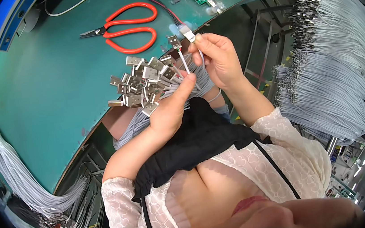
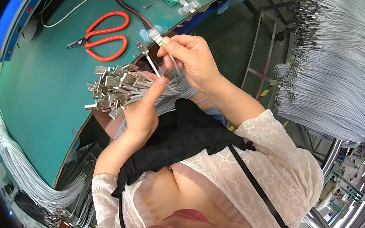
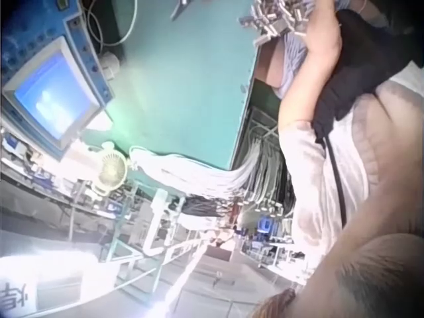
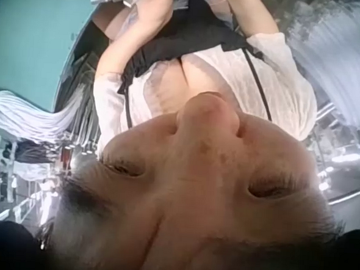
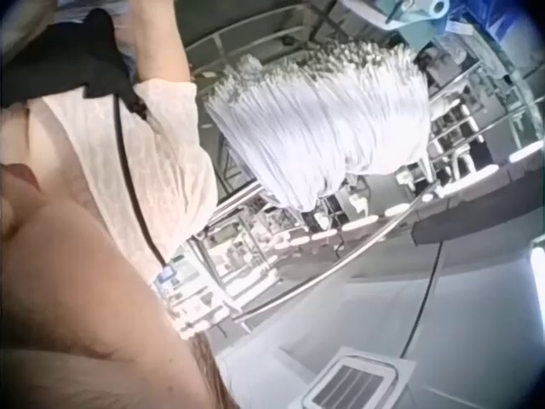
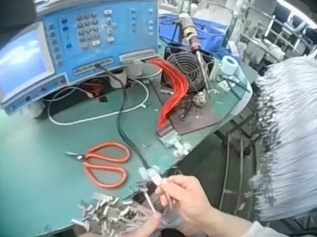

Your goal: The person assembles and organizes wire harnesses by hand at an electronics production workbench, working with electrical wires, connectors, and testing equipment, and using scissors.

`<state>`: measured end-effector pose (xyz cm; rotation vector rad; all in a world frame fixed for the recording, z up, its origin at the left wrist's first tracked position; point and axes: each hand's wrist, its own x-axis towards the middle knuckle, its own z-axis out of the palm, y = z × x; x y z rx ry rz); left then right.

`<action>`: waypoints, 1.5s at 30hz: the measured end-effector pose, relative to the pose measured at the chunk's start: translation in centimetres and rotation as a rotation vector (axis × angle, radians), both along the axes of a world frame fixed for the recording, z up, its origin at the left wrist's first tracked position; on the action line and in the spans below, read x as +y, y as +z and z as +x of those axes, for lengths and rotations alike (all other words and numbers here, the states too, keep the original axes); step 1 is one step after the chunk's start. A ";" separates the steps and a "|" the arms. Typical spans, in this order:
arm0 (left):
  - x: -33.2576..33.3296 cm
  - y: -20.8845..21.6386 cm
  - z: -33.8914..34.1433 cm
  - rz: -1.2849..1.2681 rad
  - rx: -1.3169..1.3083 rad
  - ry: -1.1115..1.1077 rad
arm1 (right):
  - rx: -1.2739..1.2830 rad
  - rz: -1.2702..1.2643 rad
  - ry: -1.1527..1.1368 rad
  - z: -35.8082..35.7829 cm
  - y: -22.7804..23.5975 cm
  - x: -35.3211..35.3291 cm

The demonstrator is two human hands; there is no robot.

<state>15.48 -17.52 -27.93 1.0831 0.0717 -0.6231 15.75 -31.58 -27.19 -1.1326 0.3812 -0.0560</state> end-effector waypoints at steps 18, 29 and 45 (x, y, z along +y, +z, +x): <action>-0.4 0.3 0.4 -0.033 0.057 -0.052 | 0.069 0.128 0.029 0.3 -0.1 0.0; -0.7 1.0 0.6 -0.082 0.145 -0.047 | 0.070 -0.028 0.048 0.3 0.3 1.2; -1.4 0.0 0.6 -0.023 0.062 -0.056 | 0.027 0.117 -0.045 0.5 0.2 0.3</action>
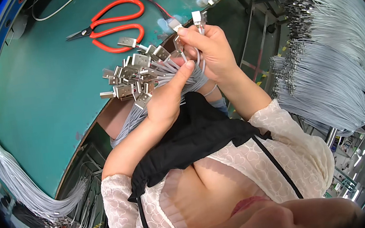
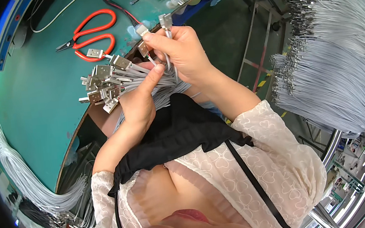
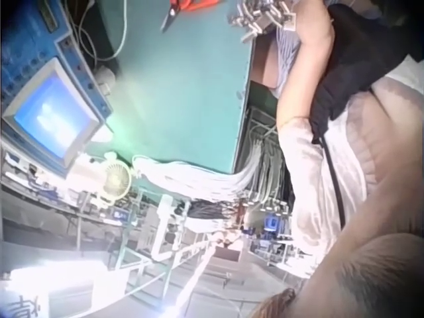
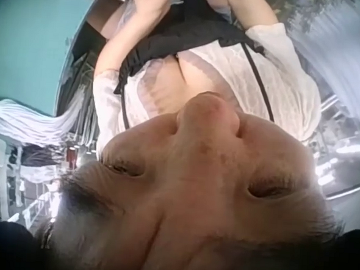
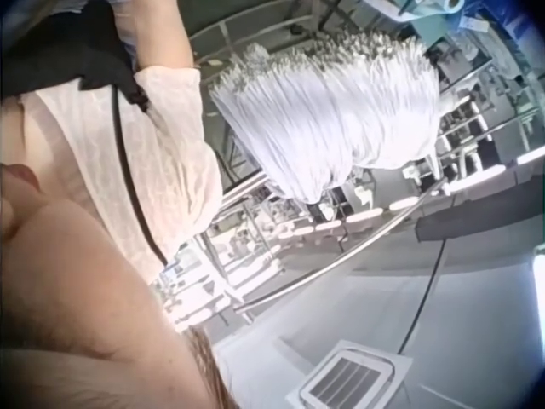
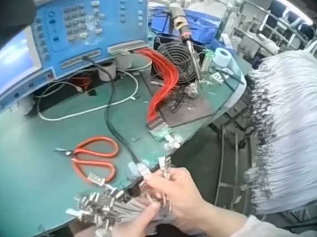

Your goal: The person assembles and organizes wire harnesses by hand at an electronics production workbench, working with electrical wires, connectors, and testing equipment, and using scissors.

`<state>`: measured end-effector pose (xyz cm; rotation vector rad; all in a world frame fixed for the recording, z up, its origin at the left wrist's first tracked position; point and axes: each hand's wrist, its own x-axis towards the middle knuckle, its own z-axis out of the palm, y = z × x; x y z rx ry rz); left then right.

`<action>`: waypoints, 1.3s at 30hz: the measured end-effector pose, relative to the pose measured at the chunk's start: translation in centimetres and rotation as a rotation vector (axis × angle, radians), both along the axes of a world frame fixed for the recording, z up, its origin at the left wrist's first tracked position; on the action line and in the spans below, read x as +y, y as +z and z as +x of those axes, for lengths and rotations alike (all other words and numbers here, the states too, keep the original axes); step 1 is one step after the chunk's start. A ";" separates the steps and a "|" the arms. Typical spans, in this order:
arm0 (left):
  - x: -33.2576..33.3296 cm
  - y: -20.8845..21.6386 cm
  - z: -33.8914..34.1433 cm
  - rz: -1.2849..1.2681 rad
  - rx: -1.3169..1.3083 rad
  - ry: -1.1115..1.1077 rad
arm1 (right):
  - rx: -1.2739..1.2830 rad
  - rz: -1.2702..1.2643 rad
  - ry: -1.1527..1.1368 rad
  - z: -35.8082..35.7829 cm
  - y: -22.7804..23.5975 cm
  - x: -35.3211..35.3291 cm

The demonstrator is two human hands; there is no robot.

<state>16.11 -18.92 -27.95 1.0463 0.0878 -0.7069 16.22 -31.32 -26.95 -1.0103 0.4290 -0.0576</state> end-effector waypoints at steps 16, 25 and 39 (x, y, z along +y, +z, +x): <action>1.0 0.6 -0.1 0.047 0.024 -0.042 | -0.015 -0.103 0.003 -0.7 -0.5 -0.6; 2.5 0.0 -0.6 0.159 -0.269 -0.133 | 0.014 -0.008 -0.054 0.6 0.5 0.4; 1.6 -0.5 -0.4 0.063 -0.264 -0.121 | 0.108 -0.076 0.022 -0.2 0.3 -0.4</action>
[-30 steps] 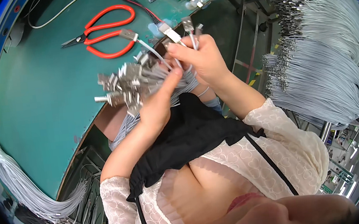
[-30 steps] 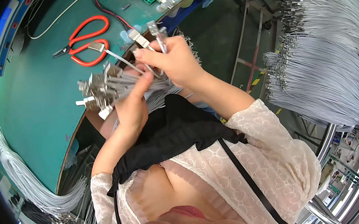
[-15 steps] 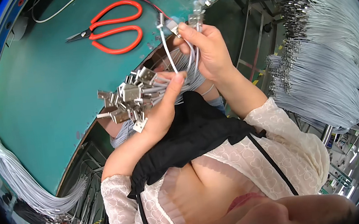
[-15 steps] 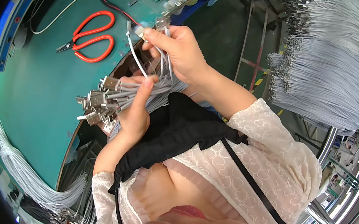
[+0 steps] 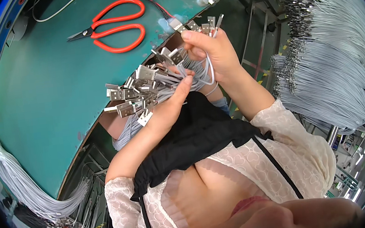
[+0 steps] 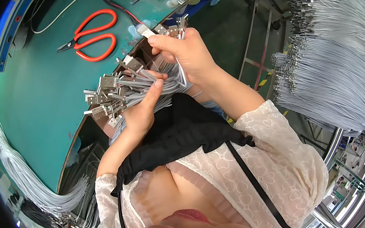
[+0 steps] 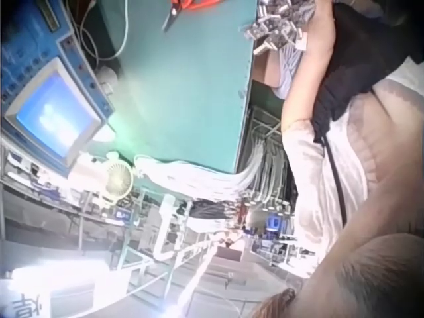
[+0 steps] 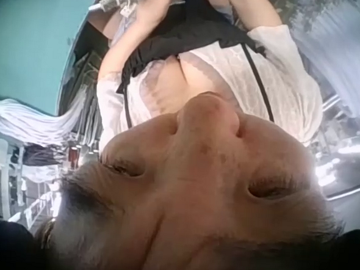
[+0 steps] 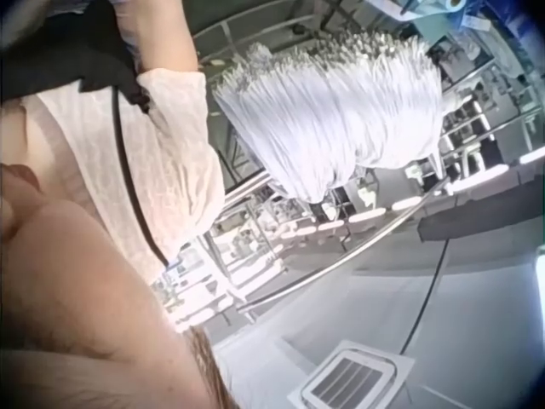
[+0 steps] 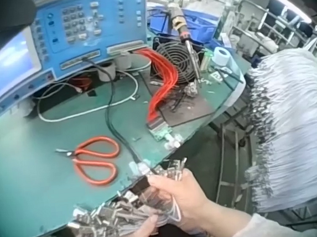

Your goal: The person assembles and organizes wire harnesses by hand at an electronics production workbench, working with electrical wires, connectors, and testing equipment, and using scissors.

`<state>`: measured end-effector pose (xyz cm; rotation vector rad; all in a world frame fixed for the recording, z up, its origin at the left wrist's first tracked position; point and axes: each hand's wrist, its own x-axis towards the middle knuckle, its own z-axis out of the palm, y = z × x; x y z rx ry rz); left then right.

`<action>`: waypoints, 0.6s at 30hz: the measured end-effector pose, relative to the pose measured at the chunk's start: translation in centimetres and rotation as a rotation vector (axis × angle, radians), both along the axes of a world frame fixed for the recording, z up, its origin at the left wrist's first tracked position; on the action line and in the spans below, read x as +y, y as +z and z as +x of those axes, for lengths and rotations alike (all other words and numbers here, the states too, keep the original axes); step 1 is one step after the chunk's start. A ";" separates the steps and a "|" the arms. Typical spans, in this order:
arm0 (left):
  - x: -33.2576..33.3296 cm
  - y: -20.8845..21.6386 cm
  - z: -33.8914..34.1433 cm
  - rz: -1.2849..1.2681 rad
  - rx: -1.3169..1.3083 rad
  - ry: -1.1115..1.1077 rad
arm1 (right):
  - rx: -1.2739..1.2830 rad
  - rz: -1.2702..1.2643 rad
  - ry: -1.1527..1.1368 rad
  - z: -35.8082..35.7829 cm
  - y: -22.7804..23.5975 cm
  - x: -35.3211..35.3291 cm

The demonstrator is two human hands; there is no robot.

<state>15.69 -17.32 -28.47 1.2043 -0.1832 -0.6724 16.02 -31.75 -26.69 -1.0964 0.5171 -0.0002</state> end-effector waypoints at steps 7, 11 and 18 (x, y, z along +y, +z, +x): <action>-0.3 0.5 0.0 0.048 0.129 0.039 | -0.059 0.085 -0.034 0.1 0.2 0.6; -0.4 0.7 0.1 -0.007 0.200 0.030 | -0.012 0.041 -0.080 0.6 1.4 2.4; -0.2 0.5 -0.3 -0.063 0.218 0.063 | -0.014 -0.024 -0.067 -1.0 1.2 1.5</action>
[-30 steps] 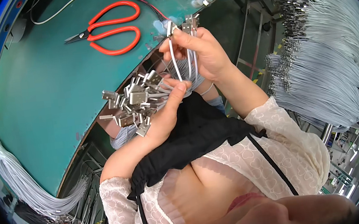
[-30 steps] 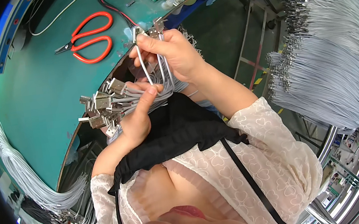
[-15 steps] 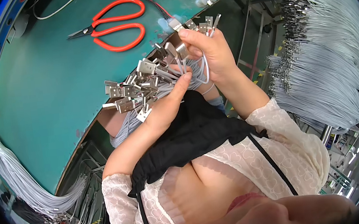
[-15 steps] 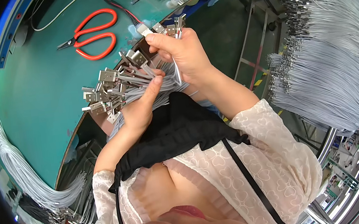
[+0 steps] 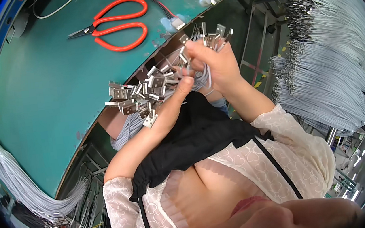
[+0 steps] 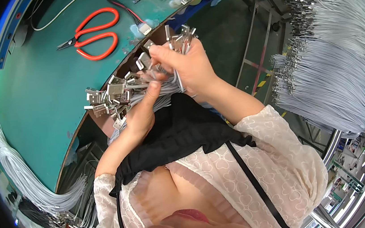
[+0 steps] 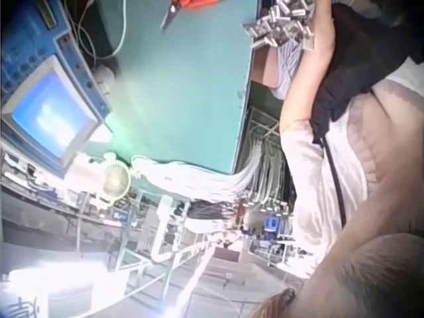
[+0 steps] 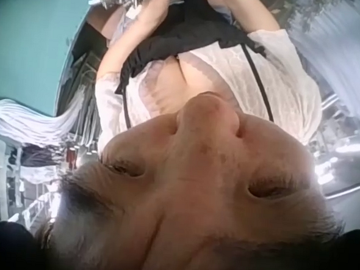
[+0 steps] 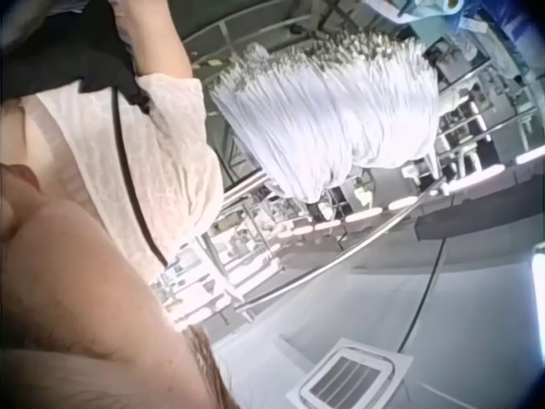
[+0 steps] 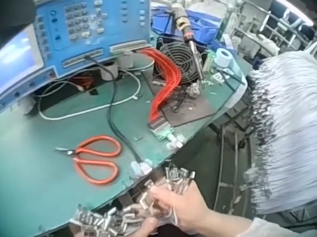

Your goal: The person assembles and organizes wire harnesses by hand at an electronics production workbench, working with electrical wires, connectors, and testing equipment, and using scissors.

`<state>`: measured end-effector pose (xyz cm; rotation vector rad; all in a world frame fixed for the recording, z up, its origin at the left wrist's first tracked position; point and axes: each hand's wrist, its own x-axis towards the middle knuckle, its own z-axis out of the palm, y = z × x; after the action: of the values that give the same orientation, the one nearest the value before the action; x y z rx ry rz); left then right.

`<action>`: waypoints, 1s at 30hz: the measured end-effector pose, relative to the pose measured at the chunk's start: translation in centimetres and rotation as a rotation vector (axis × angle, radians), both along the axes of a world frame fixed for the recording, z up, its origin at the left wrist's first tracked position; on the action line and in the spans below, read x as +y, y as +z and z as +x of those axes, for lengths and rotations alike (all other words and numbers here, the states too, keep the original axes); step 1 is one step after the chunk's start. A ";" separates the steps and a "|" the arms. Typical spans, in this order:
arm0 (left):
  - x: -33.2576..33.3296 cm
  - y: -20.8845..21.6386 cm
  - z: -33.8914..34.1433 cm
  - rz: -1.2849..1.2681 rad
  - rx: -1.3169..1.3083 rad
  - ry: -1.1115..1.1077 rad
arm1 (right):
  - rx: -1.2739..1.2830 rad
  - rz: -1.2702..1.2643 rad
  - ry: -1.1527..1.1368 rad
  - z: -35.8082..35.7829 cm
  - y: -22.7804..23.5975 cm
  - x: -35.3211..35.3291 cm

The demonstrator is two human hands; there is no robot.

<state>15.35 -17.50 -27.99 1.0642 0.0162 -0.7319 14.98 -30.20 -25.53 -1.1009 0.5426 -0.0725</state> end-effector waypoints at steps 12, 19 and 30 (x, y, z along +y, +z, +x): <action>-1.3 0.5 0.3 0.066 0.022 0.260 | -0.053 -0.008 -0.037 1.4 -0.7 0.2; -0.3 -1.5 -0.2 -0.072 -0.069 0.121 | -0.051 -0.106 -0.043 0.4 -0.9 0.3; -0.3 0.2 0.4 0.028 0.043 0.033 | -0.061 0.027 -0.080 1.0 -1.1 -0.5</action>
<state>15.80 -17.82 -27.75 1.0725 0.0805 -0.7266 15.95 -30.68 -26.58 -1.0477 0.5309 -0.1675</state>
